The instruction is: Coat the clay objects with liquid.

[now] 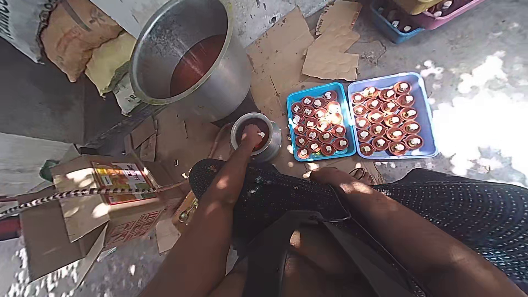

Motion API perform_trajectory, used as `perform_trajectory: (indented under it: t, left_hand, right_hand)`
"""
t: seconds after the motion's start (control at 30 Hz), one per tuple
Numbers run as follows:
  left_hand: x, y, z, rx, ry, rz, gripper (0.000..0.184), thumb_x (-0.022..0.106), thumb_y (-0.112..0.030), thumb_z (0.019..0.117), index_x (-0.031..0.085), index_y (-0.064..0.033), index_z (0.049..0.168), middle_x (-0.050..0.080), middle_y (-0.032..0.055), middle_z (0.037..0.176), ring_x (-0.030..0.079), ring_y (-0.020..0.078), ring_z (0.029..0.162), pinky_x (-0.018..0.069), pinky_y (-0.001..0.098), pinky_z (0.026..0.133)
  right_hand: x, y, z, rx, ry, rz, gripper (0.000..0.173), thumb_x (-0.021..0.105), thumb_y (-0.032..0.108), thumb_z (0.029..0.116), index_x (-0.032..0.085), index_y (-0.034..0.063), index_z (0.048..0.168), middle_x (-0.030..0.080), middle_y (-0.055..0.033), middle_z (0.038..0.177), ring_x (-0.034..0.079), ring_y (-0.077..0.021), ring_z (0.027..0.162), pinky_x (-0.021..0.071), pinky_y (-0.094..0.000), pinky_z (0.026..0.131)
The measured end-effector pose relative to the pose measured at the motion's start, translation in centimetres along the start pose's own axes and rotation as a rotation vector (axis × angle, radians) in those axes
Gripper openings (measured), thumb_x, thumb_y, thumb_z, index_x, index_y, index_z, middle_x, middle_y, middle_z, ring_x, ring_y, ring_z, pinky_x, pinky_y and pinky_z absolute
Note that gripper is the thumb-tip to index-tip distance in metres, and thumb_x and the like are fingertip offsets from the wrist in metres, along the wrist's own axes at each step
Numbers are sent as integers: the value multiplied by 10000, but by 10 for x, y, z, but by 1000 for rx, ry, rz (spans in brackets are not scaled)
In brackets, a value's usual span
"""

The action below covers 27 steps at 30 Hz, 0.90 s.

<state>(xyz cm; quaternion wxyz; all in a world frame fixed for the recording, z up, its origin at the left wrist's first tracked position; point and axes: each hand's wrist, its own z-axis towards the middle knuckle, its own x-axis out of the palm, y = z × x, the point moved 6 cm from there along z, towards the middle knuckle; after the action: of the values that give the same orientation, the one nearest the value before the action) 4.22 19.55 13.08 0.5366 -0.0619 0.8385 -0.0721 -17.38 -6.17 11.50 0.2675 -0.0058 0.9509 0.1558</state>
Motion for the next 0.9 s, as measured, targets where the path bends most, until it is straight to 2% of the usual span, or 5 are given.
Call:
perform_trajectory:
  t: [0.2,0.33,0.5,0.63,0.9]
  left_hand:
    - [16,25,0,-7,71,38,307,793,-173,824,756,-59,1106,718,208,1164,680,381,1136,556,620,945]
    - [14,26,2,17,60,34,374,812,-134,786,749,-97,1153,724,167,1176,679,353,1148,556,600,962]
    - [14,25,5,62,22,16,380,821,-99,767,736,-85,1137,718,168,1174,672,364,1149,555,607,959]
    - [17,25,10,66,19,47,394,840,-111,757,713,-74,1129,719,165,1158,679,359,1137,565,601,945]
    - [19,17,9,35,49,77,376,828,-88,777,708,-68,1133,716,186,1166,680,379,1140,562,612,942]
  right_hand:
    - [6,7,7,71,-2,-20,309,521,248,1038,680,-3,1121,688,-276,1164,660,-487,1110,498,-733,859]
    - [-7,11,-8,53,3,30,351,506,308,1051,669,23,1173,679,-268,1203,644,-476,1155,487,-733,889]
    - [-5,8,-3,48,-20,69,359,531,357,1038,692,53,1140,697,-240,1170,654,-456,1135,486,-725,891]
    - [-5,7,3,2,-21,14,340,507,301,1046,678,24,1146,686,-261,1185,649,-476,1142,484,-736,888]
    - [-8,6,-1,28,-17,43,361,481,300,1063,669,21,1193,674,-269,1234,632,-481,1187,473,-738,925]
